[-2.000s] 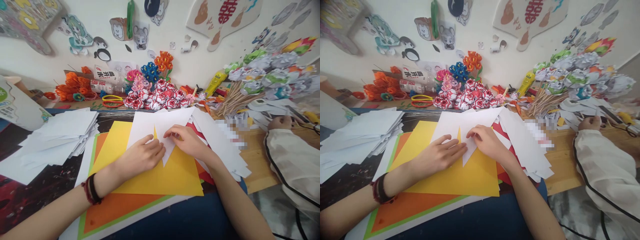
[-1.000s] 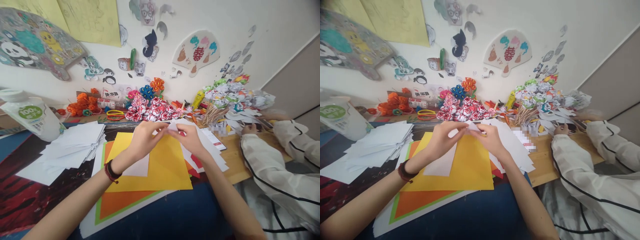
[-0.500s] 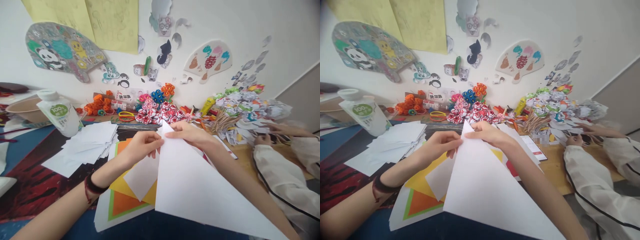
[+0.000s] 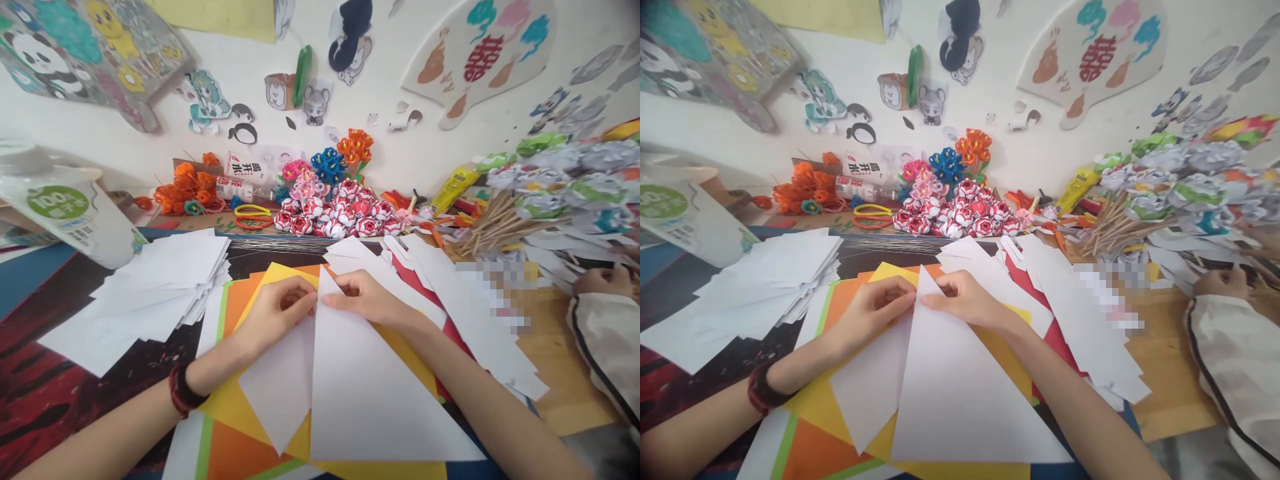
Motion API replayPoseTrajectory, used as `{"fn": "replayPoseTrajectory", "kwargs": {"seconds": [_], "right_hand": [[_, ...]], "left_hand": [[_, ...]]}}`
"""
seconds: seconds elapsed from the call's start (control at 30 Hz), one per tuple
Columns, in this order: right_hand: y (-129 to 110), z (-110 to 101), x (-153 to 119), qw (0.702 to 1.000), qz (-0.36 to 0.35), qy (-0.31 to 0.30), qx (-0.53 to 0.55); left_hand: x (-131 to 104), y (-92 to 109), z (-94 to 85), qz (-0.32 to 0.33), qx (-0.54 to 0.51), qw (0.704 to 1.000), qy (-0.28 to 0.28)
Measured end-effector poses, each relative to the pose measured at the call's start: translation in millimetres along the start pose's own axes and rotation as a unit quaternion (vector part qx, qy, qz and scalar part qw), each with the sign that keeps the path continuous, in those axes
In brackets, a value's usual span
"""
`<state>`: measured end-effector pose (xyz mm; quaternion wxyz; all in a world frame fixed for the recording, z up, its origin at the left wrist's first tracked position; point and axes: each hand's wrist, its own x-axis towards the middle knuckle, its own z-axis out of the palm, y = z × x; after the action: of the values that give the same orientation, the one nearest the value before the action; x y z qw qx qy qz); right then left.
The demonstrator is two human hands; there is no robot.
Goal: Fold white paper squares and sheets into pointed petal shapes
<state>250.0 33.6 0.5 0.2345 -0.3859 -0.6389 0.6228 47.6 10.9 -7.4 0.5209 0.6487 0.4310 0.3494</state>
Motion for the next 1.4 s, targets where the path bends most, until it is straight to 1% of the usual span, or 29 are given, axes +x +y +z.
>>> {"fn": "replayPoseTrajectory", "kwargs": {"seconds": [0.13, 0.23, 0.37, 0.53, 0.77, 0.97, 1.2, 1.3, 1.4], "right_hand": [[7.3, 4.7, -1.0, 1.0, 0.004, -0.007, 0.013], [12.8, 6.4, -0.5, 1.0, 0.013, 0.009, -0.017], [16.4, 6.4, -1.3, 0.997, 0.006, 0.035, -0.067], [16.1, 8.1, -2.9, 0.995, -0.001, 0.044, -0.095], [15.7, 8.2, -2.8, 0.996, -0.006, 0.036, -0.085], [15.3, 9.4, -2.6, 0.99, -0.02, 0.052, -0.127], [15.0, 11.8, -2.5, 0.986, -0.037, 0.064, -0.149], [15.0, 14.3, -2.8, 0.986, -0.039, 0.077, -0.142], [15.3, 17.2, -3.4, 0.986, -0.049, 0.087, -0.133]], "left_hand": [[-1.5, 1.7, -1.9, 0.002, 0.029, 1.0, -0.003], [-1.6, 1.7, -2.6, -0.004, 0.05, 0.999, -0.014], [-1.1, -0.9, -2.8, -0.009, 0.073, 0.997, -0.035], [-1.5, -3.1, -3.3, 0.001, 0.091, 0.995, -0.039], [-1.6, -3.2, -3.2, -0.007, 0.098, 0.994, -0.039], [-2.2, -3.0, -1.7, -0.002, 0.091, 0.995, -0.049], [-1.8, -3.6, -1.9, 0.0, 0.107, 0.993, -0.056], [-1.9, -1.4, -0.8, 0.005, 0.119, 0.992, -0.051], [-3.4, 2.0, 1.8, 0.016, 0.127, 0.991, -0.029]]}}
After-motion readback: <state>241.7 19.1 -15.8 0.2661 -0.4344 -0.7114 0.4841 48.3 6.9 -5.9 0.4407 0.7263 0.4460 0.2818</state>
